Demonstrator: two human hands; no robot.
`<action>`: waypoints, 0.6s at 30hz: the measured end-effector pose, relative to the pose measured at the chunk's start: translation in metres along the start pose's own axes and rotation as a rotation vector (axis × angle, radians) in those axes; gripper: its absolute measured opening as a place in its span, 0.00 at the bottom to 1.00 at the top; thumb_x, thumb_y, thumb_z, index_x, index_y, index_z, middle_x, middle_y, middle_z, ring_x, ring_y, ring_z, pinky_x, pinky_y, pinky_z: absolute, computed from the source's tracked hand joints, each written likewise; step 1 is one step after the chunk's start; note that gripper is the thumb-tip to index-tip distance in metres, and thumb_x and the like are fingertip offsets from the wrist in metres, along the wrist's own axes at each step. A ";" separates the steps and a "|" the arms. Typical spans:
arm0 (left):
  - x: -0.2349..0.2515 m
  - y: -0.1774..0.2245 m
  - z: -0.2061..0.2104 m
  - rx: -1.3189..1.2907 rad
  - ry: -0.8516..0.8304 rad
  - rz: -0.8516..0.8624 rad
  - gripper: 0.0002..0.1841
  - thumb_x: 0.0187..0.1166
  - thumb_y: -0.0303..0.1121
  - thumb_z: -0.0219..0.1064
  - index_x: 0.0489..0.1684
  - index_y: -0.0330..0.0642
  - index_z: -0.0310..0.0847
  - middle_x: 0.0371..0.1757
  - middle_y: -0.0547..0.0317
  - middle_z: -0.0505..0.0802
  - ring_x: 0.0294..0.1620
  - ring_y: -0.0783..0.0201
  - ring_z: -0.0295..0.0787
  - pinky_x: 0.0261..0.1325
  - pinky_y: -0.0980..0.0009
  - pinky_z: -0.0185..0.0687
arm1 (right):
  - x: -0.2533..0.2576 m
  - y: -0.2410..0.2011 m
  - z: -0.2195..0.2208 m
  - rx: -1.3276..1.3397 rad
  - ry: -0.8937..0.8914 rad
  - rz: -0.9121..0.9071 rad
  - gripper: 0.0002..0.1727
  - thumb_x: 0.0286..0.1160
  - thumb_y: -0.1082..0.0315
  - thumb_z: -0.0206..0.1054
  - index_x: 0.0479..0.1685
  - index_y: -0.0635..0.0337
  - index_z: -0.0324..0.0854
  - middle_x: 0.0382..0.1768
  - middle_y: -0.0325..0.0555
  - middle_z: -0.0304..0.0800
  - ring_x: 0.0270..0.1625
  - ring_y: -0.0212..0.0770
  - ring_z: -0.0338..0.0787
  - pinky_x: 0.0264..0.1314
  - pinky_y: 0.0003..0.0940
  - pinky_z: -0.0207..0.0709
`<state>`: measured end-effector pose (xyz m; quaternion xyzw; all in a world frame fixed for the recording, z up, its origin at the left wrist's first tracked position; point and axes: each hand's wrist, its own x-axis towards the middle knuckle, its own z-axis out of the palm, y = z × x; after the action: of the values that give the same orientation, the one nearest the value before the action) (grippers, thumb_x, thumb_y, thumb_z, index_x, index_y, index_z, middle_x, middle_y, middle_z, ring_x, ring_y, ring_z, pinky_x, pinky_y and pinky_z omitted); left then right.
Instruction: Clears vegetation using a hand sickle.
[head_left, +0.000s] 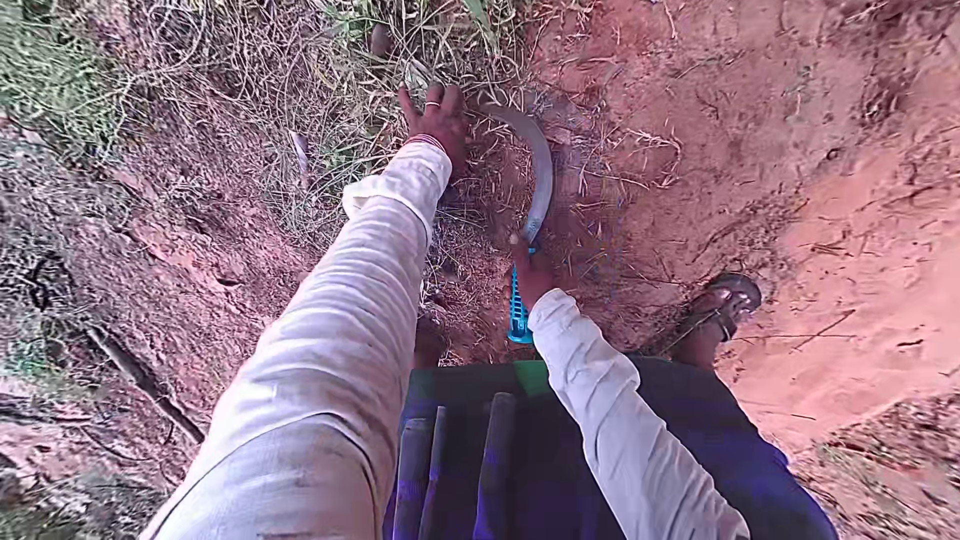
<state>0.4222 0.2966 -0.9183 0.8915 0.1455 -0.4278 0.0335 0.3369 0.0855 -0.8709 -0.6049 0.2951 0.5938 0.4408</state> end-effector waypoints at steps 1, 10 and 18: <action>-0.001 -0.001 0.000 -0.004 -0.001 -0.005 0.21 0.84 0.34 0.66 0.74 0.39 0.83 0.93 0.43 0.64 0.96 0.33 0.43 0.83 0.16 0.26 | 0.001 0.006 0.013 0.015 -0.005 0.025 0.24 0.97 0.52 0.45 0.61 0.69 0.68 0.19 0.42 0.71 0.14 0.34 0.77 0.21 0.29 0.79; -0.058 -0.057 0.014 -0.196 0.029 0.073 0.20 0.90 0.31 0.60 0.76 0.30 0.78 0.86 0.30 0.71 0.91 0.26 0.54 0.85 0.24 0.45 | -0.134 0.121 -0.030 -0.147 0.075 -0.211 0.27 0.84 0.55 0.54 0.57 0.78 0.71 0.13 0.34 0.74 0.12 0.27 0.77 0.19 0.25 0.77; -0.049 -0.078 0.012 -0.263 0.065 0.106 0.18 0.90 0.34 0.61 0.67 0.30 0.83 0.83 0.35 0.75 0.89 0.27 0.57 0.79 0.21 0.48 | 0.022 -0.018 0.024 0.024 0.012 -0.012 0.29 0.95 0.45 0.41 0.53 0.67 0.70 0.17 0.41 0.71 0.13 0.34 0.76 0.21 0.29 0.79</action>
<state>0.3618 0.3571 -0.8827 0.8992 0.1541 -0.3736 0.1678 0.3447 0.1184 -0.8869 -0.6048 0.3013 0.5839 0.4500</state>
